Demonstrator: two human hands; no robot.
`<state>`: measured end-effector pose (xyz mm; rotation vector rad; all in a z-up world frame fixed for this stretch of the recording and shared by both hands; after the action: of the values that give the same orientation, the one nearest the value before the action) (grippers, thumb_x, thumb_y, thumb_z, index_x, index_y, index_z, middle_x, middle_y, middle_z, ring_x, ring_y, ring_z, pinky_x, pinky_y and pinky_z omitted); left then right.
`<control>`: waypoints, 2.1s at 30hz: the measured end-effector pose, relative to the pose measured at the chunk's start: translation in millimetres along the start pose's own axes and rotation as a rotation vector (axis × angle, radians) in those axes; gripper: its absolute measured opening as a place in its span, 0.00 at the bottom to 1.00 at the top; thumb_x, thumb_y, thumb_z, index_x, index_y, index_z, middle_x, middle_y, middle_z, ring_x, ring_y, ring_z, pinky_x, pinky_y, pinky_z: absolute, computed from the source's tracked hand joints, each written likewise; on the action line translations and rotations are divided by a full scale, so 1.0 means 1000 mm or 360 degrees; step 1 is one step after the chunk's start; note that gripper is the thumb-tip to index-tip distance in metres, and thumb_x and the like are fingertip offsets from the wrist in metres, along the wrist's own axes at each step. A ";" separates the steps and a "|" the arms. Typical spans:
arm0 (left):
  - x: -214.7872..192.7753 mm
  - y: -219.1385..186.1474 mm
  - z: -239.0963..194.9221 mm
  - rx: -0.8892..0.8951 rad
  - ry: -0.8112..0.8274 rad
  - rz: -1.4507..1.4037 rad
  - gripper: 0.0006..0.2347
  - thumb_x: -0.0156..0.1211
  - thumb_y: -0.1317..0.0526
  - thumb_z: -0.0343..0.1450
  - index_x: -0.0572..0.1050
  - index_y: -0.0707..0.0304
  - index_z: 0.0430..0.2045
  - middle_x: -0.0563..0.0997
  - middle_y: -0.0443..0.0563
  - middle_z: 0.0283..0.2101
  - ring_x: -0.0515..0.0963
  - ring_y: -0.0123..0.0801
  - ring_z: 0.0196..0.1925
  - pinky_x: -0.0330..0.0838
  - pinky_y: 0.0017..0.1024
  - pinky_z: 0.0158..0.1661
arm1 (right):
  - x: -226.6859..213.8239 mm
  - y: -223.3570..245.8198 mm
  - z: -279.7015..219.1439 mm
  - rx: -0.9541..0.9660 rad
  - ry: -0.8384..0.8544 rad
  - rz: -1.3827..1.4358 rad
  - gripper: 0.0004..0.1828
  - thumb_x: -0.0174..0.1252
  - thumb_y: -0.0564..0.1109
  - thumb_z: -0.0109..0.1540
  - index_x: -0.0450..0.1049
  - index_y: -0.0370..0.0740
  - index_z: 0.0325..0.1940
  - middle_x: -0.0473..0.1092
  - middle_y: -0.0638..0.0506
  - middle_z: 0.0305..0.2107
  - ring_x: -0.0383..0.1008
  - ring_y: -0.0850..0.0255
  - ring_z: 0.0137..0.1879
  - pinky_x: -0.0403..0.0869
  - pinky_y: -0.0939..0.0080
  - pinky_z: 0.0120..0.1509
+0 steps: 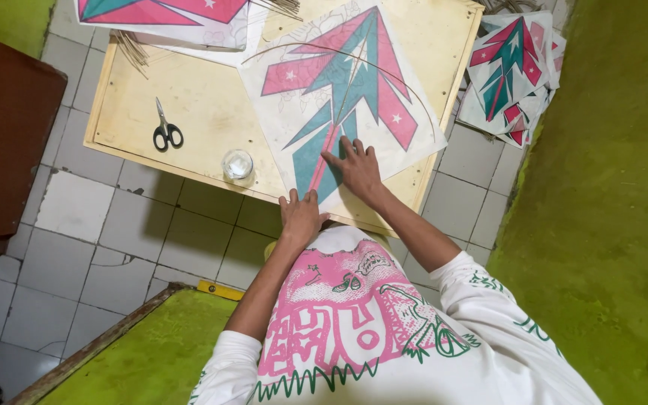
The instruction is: Assembling a kite by applying glue to the bamboo frame and attaching pre-cut kite paper.
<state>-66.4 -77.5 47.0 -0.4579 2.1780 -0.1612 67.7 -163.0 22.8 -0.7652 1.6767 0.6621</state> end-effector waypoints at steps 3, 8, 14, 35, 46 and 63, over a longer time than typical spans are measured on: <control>0.002 0.001 0.005 -0.0010 0.0015 0.0011 0.28 0.54 0.46 0.75 0.66 0.67 0.65 0.79 0.57 0.60 0.68 0.49 0.61 0.56 0.49 0.52 | 0.003 0.000 0.002 -0.0026 0.0016 -0.0042 0.33 0.48 0.38 0.66 0.66 0.72 0.71 0.57 0.42 0.67 0.61 0.42 0.69 0.67 0.44 0.56; 0.000 -0.001 0.004 -0.0034 0.0047 -0.0015 0.28 0.54 0.46 0.75 0.65 0.68 0.65 0.79 0.57 0.59 0.67 0.50 0.61 0.56 0.50 0.53 | 0.002 0.012 -0.007 -0.0187 -0.0169 -0.0036 0.31 0.48 0.42 0.67 0.65 0.76 0.69 0.59 0.42 0.66 0.64 0.41 0.66 0.66 0.44 0.53; 0.005 0.000 0.009 -0.0041 0.0074 -0.0013 0.29 0.54 0.46 0.74 0.64 0.68 0.65 0.79 0.57 0.59 0.66 0.51 0.63 0.55 0.52 0.55 | 0.006 -0.002 0.007 -0.0007 -0.0081 0.0024 0.33 0.47 0.39 0.66 0.64 0.72 0.71 0.58 0.40 0.66 0.63 0.40 0.65 0.65 0.43 0.53; 0.033 0.000 0.034 -0.0128 0.0184 -0.0007 0.31 0.54 0.45 0.74 0.64 0.73 0.65 0.78 0.64 0.59 0.67 0.66 0.64 0.60 0.62 0.55 | -0.010 -0.045 0.029 0.0027 -0.0126 -0.0234 0.41 0.51 0.39 0.66 0.53 0.83 0.75 0.60 0.42 0.63 0.65 0.44 0.61 0.64 0.41 0.56; 0.032 -0.001 0.039 -0.0095 0.0186 0.0003 0.31 0.53 0.45 0.75 0.64 0.76 0.63 0.80 0.67 0.55 0.68 0.62 0.63 0.60 0.61 0.56 | -0.003 -0.086 0.065 0.0144 -0.0019 -0.0188 0.39 0.48 0.42 0.68 0.52 0.85 0.76 0.60 0.43 0.64 0.63 0.44 0.62 0.64 0.38 0.57; 0.016 -0.001 0.049 -0.0095 0.0343 0.0011 0.34 0.56 0.46 0.74 0.59 0.77 0.68 0.81 0.68 0.51 0.71 0.57 0.62 0.63 0.56 0.54 | -0.027 -0.113 0.092 0.0227 -0.0009 -0.0191 0.31 0.43 0.48 0.72 0.52 0.86 0.74 0.60 0.48 0.50 0.64 0.49 0.51 0.63 0.45 0.53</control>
<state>-36.0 -82.3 6.0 -0.4855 2.4007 -0.1476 216.2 -160.4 24.6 -0.7539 1.6397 0.4557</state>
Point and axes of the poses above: each hand's wrist, its own z-axis towards the middle knuckle, its own x-axis out of the palm, y = z × x, the point moved 7 cm from there along z, towards the middle knuckle
